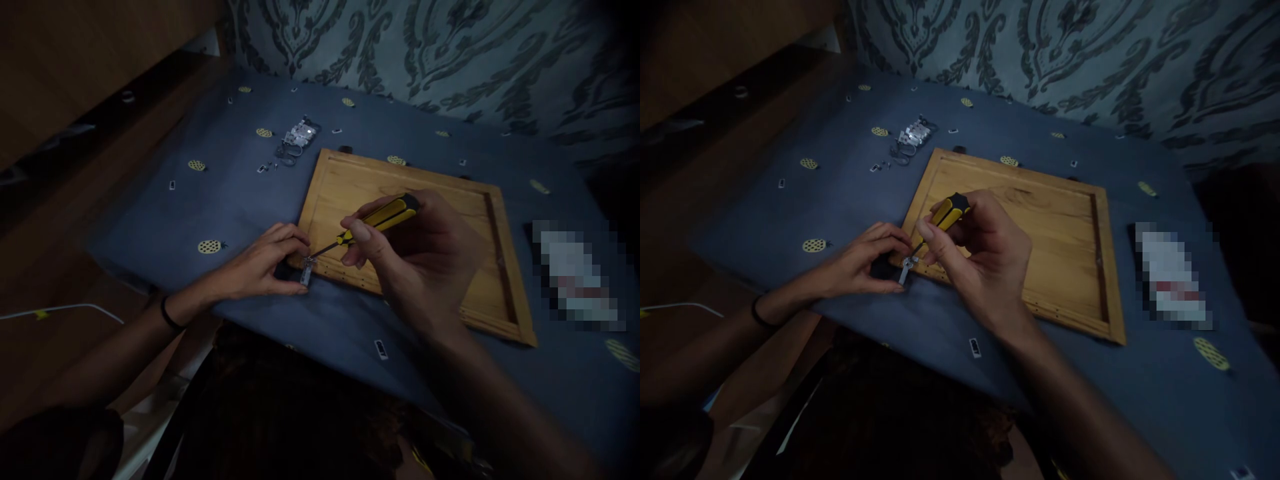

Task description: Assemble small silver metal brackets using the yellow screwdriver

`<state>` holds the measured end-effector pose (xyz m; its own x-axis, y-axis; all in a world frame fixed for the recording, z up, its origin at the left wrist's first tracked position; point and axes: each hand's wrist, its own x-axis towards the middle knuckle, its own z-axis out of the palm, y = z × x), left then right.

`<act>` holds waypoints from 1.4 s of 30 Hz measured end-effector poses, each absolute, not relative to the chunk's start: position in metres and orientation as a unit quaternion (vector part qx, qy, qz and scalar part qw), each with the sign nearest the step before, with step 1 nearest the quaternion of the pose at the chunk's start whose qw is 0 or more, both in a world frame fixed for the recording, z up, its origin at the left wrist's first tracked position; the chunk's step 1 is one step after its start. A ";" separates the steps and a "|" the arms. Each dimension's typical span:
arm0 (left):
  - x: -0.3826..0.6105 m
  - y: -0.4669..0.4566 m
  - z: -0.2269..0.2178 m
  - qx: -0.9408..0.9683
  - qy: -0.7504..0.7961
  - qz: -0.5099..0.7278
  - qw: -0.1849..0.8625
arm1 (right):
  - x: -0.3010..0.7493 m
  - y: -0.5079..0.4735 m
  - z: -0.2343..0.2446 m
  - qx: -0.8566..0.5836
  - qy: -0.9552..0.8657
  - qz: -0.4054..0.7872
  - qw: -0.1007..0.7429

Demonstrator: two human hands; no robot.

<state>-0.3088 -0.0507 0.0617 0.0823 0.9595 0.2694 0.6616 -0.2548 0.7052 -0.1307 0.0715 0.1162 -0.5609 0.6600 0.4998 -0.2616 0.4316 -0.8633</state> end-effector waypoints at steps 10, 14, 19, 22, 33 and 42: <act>-0.309 -0.051 0.063 0.707 0.574 0.356 0.210 | -0.126 0.070 0.121 -0.155 -0.736 0.510 0.416; -0.309 -0.051 0.063 0.707 0.575 0.356 0.208 | -0.122 0.073 0.124 -0.124 -0.778 0.496 0.364; -0.308 -0.051 0.064 0.710 0.571 0.359 0.202 | -0.129 0.074 0.121 -0.117 -0.777 0.489 0.379; -0.308 -0.051 0.064 0.712 0.567 0.363 0.203 | -0.138 0.076 0.115 -0.104 -0.767 0.492 0.399; -0.308 -0.050 0.063 0.706 0.563 0.371 0.216 | -0.150 0.073 0.126 -0.101 -0.738 0.470 0.474; -0.309 -0.051 0.067 0.712 0.566 0.357 0.215 | -0.142 0.076 0.118 -0.105 -0.727 0.473 0.486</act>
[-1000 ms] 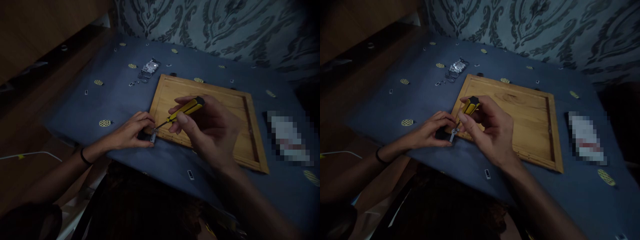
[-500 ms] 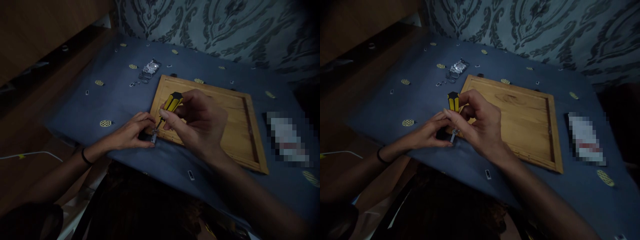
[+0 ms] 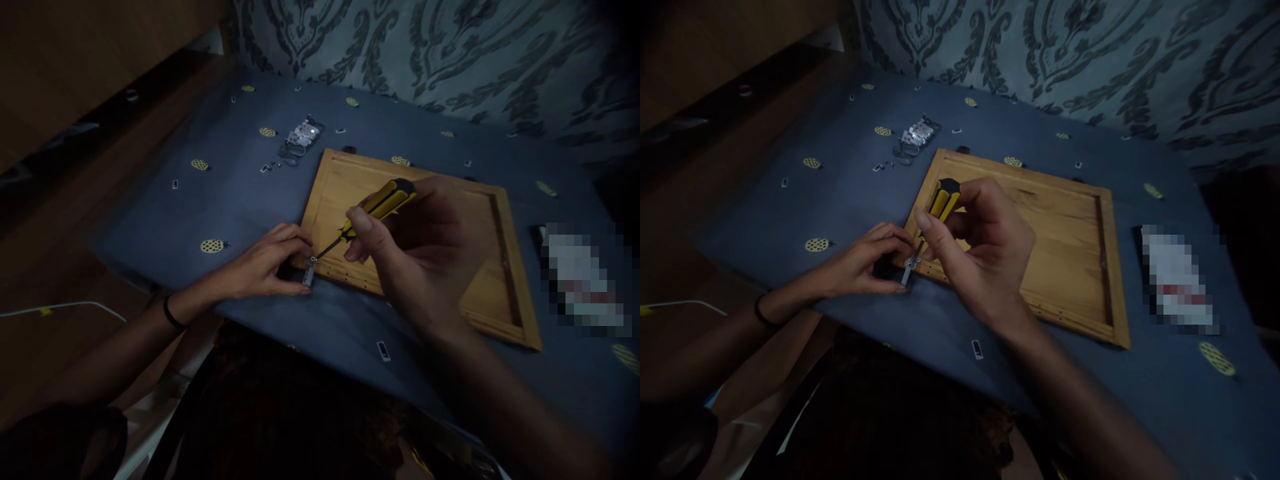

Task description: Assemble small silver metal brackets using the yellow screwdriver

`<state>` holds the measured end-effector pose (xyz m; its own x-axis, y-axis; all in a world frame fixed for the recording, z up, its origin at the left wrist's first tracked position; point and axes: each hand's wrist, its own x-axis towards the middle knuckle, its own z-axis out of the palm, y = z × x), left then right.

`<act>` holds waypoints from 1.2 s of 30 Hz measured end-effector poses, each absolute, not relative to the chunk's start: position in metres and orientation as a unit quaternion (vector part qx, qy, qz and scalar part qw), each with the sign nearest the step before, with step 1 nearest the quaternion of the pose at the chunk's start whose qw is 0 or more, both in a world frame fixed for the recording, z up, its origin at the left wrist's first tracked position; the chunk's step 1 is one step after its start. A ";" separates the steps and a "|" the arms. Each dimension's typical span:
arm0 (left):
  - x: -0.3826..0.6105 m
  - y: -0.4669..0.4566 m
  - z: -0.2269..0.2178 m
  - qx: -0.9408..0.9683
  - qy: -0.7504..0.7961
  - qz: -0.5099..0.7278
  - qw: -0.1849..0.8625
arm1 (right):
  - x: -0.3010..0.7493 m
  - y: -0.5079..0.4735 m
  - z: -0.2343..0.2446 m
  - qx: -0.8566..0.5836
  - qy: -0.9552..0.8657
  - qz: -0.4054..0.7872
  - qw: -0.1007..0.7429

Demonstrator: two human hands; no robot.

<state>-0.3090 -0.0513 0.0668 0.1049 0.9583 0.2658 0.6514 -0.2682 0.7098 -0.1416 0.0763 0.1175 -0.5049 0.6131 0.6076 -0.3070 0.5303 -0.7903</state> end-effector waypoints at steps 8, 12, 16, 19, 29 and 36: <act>-0.308 -0.051 0.066 0.703 0.574 0.356 0.221 | -0.140 0.073 0.114 -0.121 -0.725 0.475 0.483; -0.308 -0.051 0.065 0.707 0.568 0.360 0.217 | -0.140 0.071 0.115 -0.133 -0.717 0.492 0.476; -0.308 -0.051 0.066 0.705 0.574 0.354 0.220 | -0.138 0.069 0.117 -0.142 -0.716 0.503 0.462; -0.308 -0.051 0.068 0.700 0.581 0.349 0.226 | -0.135 0.073 0.120 -0.131 -0.737 0.505 0.430; -0.308 -0.051 0.065 0.709 0.567 0.359 0.215 | -0.137 0.084 0.123 -0.115 -0.771 0.509 0.366; -0.308 -0.051 0.066 0.707 0.569 0.355 0.224 | -0.147 0.078 0.117 -0.133 -0.749 0.499 0.416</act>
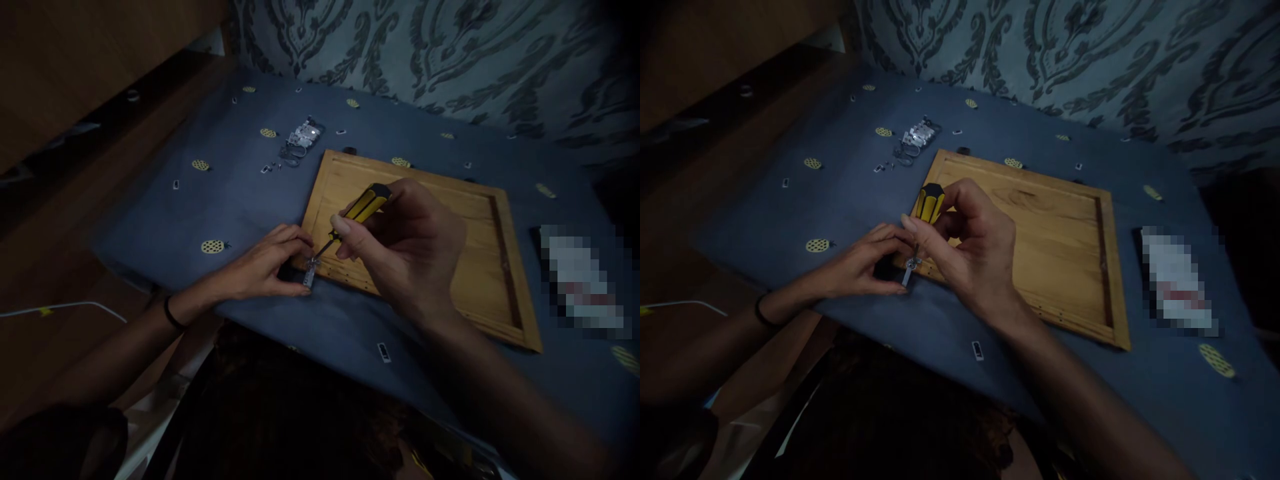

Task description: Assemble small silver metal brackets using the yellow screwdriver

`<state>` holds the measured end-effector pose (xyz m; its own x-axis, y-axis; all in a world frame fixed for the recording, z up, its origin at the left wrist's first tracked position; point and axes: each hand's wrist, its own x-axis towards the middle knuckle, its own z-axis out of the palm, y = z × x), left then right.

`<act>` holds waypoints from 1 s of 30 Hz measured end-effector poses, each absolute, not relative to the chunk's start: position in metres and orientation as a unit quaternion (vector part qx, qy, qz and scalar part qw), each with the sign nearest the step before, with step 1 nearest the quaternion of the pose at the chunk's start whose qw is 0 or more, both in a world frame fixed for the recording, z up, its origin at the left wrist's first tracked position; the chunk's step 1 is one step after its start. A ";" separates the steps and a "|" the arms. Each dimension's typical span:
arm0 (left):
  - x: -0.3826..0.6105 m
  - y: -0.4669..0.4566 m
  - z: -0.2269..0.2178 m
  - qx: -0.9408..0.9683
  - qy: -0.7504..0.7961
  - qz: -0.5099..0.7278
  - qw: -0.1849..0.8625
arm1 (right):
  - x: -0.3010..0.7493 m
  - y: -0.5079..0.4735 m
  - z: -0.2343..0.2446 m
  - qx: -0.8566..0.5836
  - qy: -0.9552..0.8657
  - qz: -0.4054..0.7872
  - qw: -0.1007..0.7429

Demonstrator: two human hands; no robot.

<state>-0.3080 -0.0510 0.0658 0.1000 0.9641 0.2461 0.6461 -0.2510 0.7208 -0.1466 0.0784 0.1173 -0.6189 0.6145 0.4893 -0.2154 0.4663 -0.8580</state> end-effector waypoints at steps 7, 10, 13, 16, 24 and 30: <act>-0.309 -0.051 0.066 0.702 0.573 0.357 0.225 | -0.148 0.073 0.116 -0.150 -0.694 0.478 0.517; -0.308 -0.051 0.068 0.707 0.571 0.354 0.222 | -0.145 0.073 0.121 -0.147 -0.678 0.461 0.553; -0.308 -0.051 0.068 0.710 0.567 0.357 0.217 | -0.142 0.073 0.121 -0.150 -0.696 0.459 0.532; -0.308 -0.051 0.068 0.707 0.570 0.356 0.218 | -0.140 0.073 0.117 -0.152 -0.706 0.469 0.508; -0.308 -0.051 0.067 0.703 0.580 0.347 0.221 | -0.140 0.074 0.112 -0.134 -0.700 0.488 0.503; -0.308 -0.052 0.067 0.707 0.575 0.351 0.214 | -0.139 0.070 0.111 -0.154 -0.712 0.491 0.477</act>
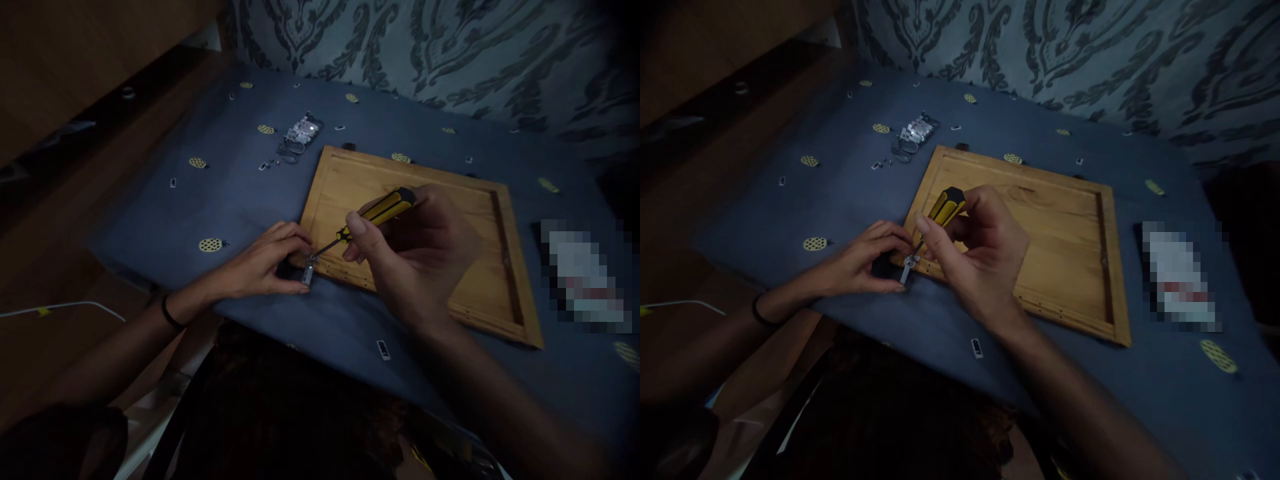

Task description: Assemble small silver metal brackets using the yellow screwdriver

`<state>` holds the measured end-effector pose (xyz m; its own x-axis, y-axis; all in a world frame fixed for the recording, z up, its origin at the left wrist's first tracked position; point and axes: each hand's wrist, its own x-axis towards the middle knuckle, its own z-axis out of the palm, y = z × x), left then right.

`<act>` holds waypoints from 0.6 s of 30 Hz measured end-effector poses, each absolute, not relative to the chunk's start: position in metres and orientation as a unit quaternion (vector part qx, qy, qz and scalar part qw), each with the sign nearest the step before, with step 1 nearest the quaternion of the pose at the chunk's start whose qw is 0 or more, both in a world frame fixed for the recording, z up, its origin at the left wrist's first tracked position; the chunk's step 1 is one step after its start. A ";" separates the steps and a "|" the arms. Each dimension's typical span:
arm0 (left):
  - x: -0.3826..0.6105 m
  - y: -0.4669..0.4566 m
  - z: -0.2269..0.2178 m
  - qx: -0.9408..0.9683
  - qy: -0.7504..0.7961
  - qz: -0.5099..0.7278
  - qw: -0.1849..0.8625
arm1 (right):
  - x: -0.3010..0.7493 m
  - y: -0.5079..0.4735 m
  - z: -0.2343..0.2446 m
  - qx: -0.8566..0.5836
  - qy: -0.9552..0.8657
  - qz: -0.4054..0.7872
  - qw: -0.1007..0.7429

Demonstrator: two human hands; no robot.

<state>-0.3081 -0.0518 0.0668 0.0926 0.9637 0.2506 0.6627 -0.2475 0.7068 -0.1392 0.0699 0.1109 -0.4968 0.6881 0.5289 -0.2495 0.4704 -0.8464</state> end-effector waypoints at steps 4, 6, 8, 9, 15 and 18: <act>-0.308 -0.051 0.067 0.702 0.582 0.346 0.220 | -0.136 0.074 0.115 -0.158 -0.725 0.500 0.446; -0.308 -0.051 0.066 0.702 0.580 0.350 0.222 | -0.134 0.080 0.119 -0.132 -0.753 0.497 0.410; -0.308 -0.051 0.066 0.704 0.575 0.354 0.220 | -0.131 0.085 0.122 -0.111 -0.781 0.483 0.380; -0.308 -0.051 0.066 0.705 0.574 0.354 0.219 | -0.131 0.087 0.123 -0.106 -0.789 0.477 0.373; -0.308 -0.051 0.066 0.708 0.579 0.345 0.210 | -0.134 0.079 0.114 -0.119 -0.750 0.493 0.425; -0.308 -0.051 0.066 0.705 0.585 0.342 0.209 | -0.137 0.073 0.109 -0.112 -0.714 0.485 0.493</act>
